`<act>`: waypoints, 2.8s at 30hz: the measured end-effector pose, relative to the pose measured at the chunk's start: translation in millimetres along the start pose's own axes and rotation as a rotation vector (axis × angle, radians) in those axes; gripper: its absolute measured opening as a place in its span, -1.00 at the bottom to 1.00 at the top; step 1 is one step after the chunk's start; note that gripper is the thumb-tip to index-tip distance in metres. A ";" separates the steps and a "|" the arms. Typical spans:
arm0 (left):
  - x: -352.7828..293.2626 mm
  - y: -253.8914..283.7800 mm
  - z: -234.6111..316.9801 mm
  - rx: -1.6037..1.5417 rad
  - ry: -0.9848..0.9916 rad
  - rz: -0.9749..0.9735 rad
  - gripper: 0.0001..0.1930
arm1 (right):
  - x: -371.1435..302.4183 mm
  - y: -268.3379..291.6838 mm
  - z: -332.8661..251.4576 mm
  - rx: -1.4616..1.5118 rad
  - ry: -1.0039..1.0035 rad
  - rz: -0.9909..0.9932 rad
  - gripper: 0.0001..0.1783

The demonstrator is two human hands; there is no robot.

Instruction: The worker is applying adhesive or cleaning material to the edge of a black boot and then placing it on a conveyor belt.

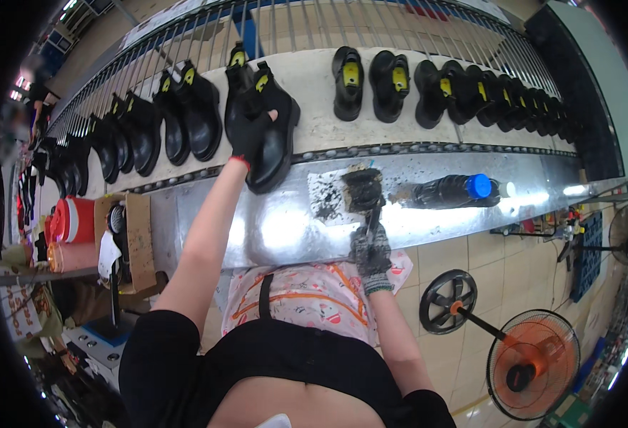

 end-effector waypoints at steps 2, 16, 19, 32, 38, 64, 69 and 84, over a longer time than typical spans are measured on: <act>-41.6 20.3 -19.3 -0.146 0.222 -0.039 -0.27 | -3.7 -13.9 -16.8 0.107 0.029 -0.015 -0.85; -94.1 71.4 -12.3 -0.831 0.237 -0.410 -0.32 | -62.4 -60.5 -79.3 -0.181 0.118 0.118 -0.37; -60.3 52.7 -22.7 -0.432 0.379 -0.771 -0.12 | -77.3 -71.3 -81.7 -0.175 -0.009 0.110 -0.37; -83.2 84.1 56.4 -0.970 -0.464 -0.912 -0.09 | -67.4 -85.8 -109.6 -0.241 0.296 -0.003 -0.51; -120.8 101.8 100.9 -0.832 -0.480 -1.014 -0.08 | -56.1 -71.2 -115.7 -0.196 0.051 0.013 -0.76; -139.9 79.2 123.3 -0.709 -0.402 -1.169 -0.07 | -80.7 -194.2 -258.8 -1.228 0.733 -0.997 -0.60; -134.6 80.6 121.2 -0.716 -0.412 -1.149 -0.08 | -69.2 -197.1 -259.4 -1.208 0.746 -1.032 -0.56; -85.2 99.6 54.4 -1.143 -0.347 -0.997 -0.04 | -41.8 -189.0 -168.2 -0.919 0.869 -1.019 -0.59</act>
Point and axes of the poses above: each hand's wrist, its own x-axis towards the middle knuckle, its own y-axis out of the back of the hand, z = x × y, the point moved 4 cm from there along x, towards the middle knuckle, and after that the axes turned 12 degrees about y, right-handed, at the moved point
